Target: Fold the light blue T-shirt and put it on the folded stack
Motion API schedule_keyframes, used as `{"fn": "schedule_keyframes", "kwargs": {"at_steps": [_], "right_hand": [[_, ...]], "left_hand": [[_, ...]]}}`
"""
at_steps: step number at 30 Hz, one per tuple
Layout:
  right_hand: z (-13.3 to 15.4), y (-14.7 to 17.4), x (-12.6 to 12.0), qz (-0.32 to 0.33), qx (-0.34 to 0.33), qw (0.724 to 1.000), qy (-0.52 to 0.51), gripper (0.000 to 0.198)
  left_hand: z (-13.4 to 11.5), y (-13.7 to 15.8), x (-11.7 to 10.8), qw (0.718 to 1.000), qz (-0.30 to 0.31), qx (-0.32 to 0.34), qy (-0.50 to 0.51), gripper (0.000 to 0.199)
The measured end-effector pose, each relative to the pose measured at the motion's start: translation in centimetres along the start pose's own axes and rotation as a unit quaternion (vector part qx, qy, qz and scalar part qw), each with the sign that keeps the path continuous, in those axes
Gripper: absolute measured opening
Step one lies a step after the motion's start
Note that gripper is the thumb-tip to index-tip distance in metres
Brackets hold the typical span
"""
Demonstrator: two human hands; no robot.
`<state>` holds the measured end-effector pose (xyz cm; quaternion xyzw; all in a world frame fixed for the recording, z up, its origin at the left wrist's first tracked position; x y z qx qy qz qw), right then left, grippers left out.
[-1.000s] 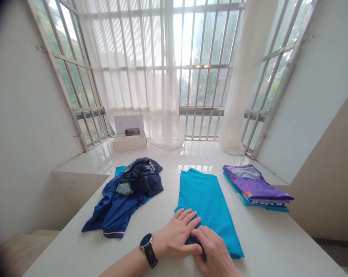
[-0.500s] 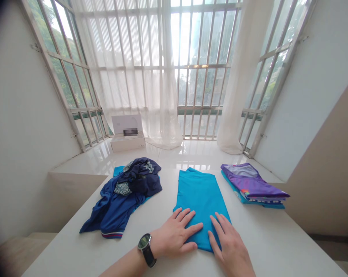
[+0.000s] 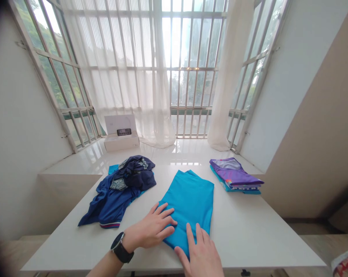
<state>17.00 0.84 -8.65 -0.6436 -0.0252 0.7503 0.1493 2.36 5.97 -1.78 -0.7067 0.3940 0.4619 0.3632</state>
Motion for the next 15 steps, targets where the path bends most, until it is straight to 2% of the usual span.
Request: {"fn": "schedule_keyframes", "kwargs": {"at_steps": [2, 4, 7, 9, 11, 13, 15], "right_hand": [[2.6, 1.4, -0.6, 0.0, -0.035, 0.999, -0.004, 0.068], [4.9, 1.8, -1.6, 0.023, -0.07, 0.997, -0.026, 0.063], [5.5, -0.4, -3.7, 0.054, -0.085, 0.991, -0.083, 0.049], [3.4, -3.6, -4.8, 0.034, -0.081, 0.991, -0.102, 0.045], [0.2, -7.0, -4.7, 0.014, -0.079, 0.994, -0.075, 0.05], [-3.8, -9.6, -2.7, 0.054, -0.04, 0.997, -0.035, 0.057], [-7.3, -10.2, -0.9, 0.087, -0.01, 0.996, -0.018, 0.062]], "left_hand": [[-0.2, 1.1, -0.7, 0.998, -0.021, -0.047, -0.028, 0.038], [-0.1, 2.2, -0.7, 0.991, -0.038, -0.12, -0.055, 0.038], [0.3, 3.9, 0.9, 0.971, -0.055, -0.227, -0.051, 0.053], [0.1, 4.5, 2.5, 0.967, -0.059, -0.247, -0.025, 0.068], [-0.1, 4.7, 3.7, 0.97, -0.061, -0.233, -0.005, 0.076], [0.2, 4.8, 4.1, 0.976, -0.057, -0.211, 0.007, 0.078], [1.0, 4.3, 3.7, 0.984, -0.045, -0.172, 0.014, 0.076]]}}
Point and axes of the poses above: each hand's wrist, its own y-axis away from the middle knuckle, its own x-axis out of the palm, z = x × y, the point moved 9 cm from there along -y, towards the middle knuckle, and after that the axes turned 14 degrees about x, right-handed, at the moved point
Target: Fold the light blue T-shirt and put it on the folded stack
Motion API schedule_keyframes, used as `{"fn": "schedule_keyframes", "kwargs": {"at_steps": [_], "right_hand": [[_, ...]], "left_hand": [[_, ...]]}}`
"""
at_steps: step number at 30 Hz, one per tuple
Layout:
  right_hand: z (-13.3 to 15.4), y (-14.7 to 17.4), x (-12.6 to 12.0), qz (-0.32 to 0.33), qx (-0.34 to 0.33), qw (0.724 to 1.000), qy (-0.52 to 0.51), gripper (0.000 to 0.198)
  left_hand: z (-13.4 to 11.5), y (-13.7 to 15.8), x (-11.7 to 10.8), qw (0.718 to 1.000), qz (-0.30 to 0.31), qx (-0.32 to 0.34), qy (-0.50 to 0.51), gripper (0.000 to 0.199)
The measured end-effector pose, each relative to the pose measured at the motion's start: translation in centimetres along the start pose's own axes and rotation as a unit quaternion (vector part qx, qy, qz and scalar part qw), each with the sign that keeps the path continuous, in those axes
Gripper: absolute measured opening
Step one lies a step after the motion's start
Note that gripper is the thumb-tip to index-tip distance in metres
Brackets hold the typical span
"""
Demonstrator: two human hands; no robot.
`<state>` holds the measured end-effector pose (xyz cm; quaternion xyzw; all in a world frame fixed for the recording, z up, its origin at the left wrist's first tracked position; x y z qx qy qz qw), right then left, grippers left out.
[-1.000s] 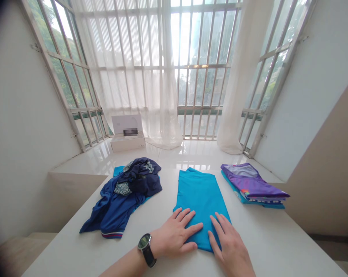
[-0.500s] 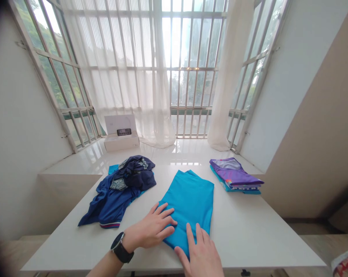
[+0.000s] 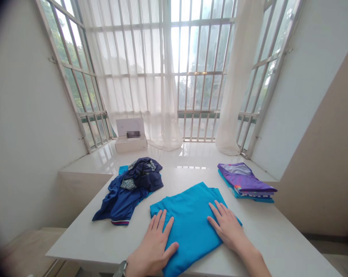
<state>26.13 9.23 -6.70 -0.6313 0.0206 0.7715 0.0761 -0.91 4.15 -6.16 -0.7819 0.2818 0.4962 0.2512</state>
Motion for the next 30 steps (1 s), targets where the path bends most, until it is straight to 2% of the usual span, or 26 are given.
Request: {"fn": "schedule_keyframes", "kwargs": {"at_steps": [3, 6, 8, 10, 12, 14, 16, 18, 20, 22, 27, 30], "right_hand": [[-3.2, 1.7, 1.1, -0.015, 0.051, 0.998, 0.015, 0.07], [-4.2, 4.8, 1.1, -0.044, 0.096, 0.994, 0.038, 0.076], [-3.6, 6.7, 0.8, -0.055, 0.093, 0.993, 0.038, 0.074], [-2.6, 8.2, 0.4, -0.071, 0.066, 0.995, 0.022, 0.063], [-1.4, 9.5, -0.2, -0.082, 0.031, 0.996, -0.002, 0.049], [-0.6, 10.3, -0.7, -0.074, 0.007, 0.997, -0.028, 0.04], [-0.3, 10.4, -1.4, -0.054, -0.01, 0.997, -0.046, 0.039], [-0.4, 9.9, -2.4, -0.048, -0.032, 0.997, -0.054, 0.036], [-0.9, 9.0, -3.3, -0.061, -0.052, 0.995, -0.055, 0.036], [-1.4, 7.8, -3.3, -0.067, -0.056, 0.995, -0.043, 0.045], [-0.5, 6.0, 1.0, 0.005, -0.004, 1.0, -0.008, 0.06], [1.3, 5.6, 2.3, -0.021, 0.043, 0.999, 0.012, 0.065]], "left_hand": [[1.0, -2.7, -1.4, 0.996, 0.042, 0.078, -0.001, 0.067], [1.8, -6.6, -3.1, 0.992, 0.062, 0.107, -0.036, 0.053], [1.7, -8.9, -3.8, 0.993, 0.044, 0.081, -0.079, 0.048], [1.2, -10.2, -3.5, 0.994, 0.014, 0.03, -0.104, 0.054], [0.6, -10.5, -2.1, 0.996, 0.001, -0.015, -0.091, 0.07], [0.0, -10.7, -0.2, 0.998, 0.002, -0.027, -0.059, 0.085], [-0.5, -11.3, 1.3, 0.999, 0.013, -0.009, -0.036, 0.092], [-0.7, -12.4, 2.0, 0.999, 0.03, 0.018, -0.023, 0.091], [-0.9, -14.0, 2.2, 0.997, 0.046, 0.052, -0.018, 0.086], [-1.2, -15.8, 1.8, 0.994, 0.048, 0.1, -0.024, 0.081], [-0.7, -19.4, 0.4, 0.976, 0.041, 0.206, -0.047, 0.079], [-0.2, -20.4, -0.7, 0.97, 0.042, 0.228, -0.076, 0.077]]}}
Point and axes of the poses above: each hand's wrist, its own y-axis away from the middle knuckle, its own x-axis out of the palm, z = x × y, the point moved 9 cm from there along -y, towards the middle knuckle, and after that the axes turned 14 degrees about x, right-handed, at the moved point
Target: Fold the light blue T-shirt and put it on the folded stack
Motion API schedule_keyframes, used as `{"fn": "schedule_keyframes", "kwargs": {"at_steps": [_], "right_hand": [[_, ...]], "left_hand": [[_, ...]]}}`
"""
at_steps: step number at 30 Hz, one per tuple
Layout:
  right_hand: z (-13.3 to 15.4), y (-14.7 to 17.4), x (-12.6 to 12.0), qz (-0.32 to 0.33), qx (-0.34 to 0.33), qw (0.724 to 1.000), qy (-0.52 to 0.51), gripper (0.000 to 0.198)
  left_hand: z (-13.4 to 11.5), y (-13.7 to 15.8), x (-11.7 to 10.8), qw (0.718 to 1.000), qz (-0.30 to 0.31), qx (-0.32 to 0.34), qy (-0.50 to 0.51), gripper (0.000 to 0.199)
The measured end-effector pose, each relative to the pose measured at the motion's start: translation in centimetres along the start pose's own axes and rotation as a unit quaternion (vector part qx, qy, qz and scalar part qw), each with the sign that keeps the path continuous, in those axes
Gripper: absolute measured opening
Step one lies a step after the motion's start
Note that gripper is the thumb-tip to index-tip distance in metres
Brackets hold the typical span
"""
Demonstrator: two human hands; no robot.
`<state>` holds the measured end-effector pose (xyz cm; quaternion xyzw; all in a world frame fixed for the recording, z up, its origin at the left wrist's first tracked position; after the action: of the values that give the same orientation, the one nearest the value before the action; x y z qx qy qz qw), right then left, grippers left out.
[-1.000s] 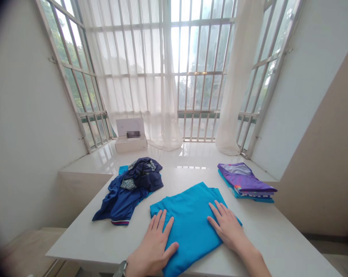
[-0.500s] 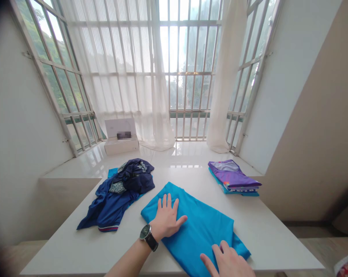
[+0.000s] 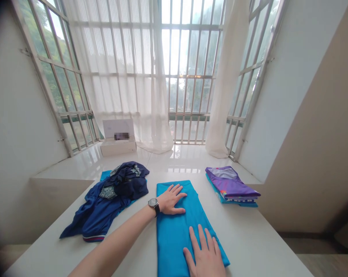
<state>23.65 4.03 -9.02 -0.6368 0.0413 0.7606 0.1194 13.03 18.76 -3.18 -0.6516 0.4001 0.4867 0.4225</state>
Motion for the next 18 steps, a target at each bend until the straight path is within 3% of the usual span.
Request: {"fn": "schedule_keyframes", "kwargs": {"at_steps": [3, 7, 10, 13, 18], "right_hand": [[1.5, 0.0, -0.2, -0.041, 0.019, 0.999, 0.021, 0.064], [1.8, 0.0, -0.9, -0.024, 0.013, 1.0, 0.009, 0.063], [0.6, -0.1, -1.6, 0.011, -0.012, 0.999, -0.041, 0.062], [-1.3, -0.3, -2.4, 0.023, -0.045, 0.987, -0.149, 0.054], [-5.6, -1.1, -3.7, -0.054, -0.002, 0.964, -0.26, 0.051]], "left_hand": [[-0.9, 0.3, -1.0, 0.999, -0.021, -0.012, -0.039, 0.062], [-5.8, 2.6, -0.5, 0.998, -0.062, -0.032, -0.009, 0.055], [-9.7, 4.9, 1.0, 0.997, -0.047, -0.026, 0.049, 0.059], [-11.6, 6.6, 1.4, 0.995, -0.03, -0.023, 0.089, 0.069], [-12.5, 7.4, 0.1, 0.99, -0.024, 0.006, 0.141, 0.099]]}}
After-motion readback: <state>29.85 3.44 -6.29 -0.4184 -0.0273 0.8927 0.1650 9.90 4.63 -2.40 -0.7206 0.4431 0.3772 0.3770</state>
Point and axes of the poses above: each hand's wrist, its own y-axis away from the middle knuckle, its own x-axis out of the palm, z = x × y, the point moved 9 cm from there along -y, towards the middle knuckle, and after that the axes turned 14 degrees about x, right-handed, at the moved point
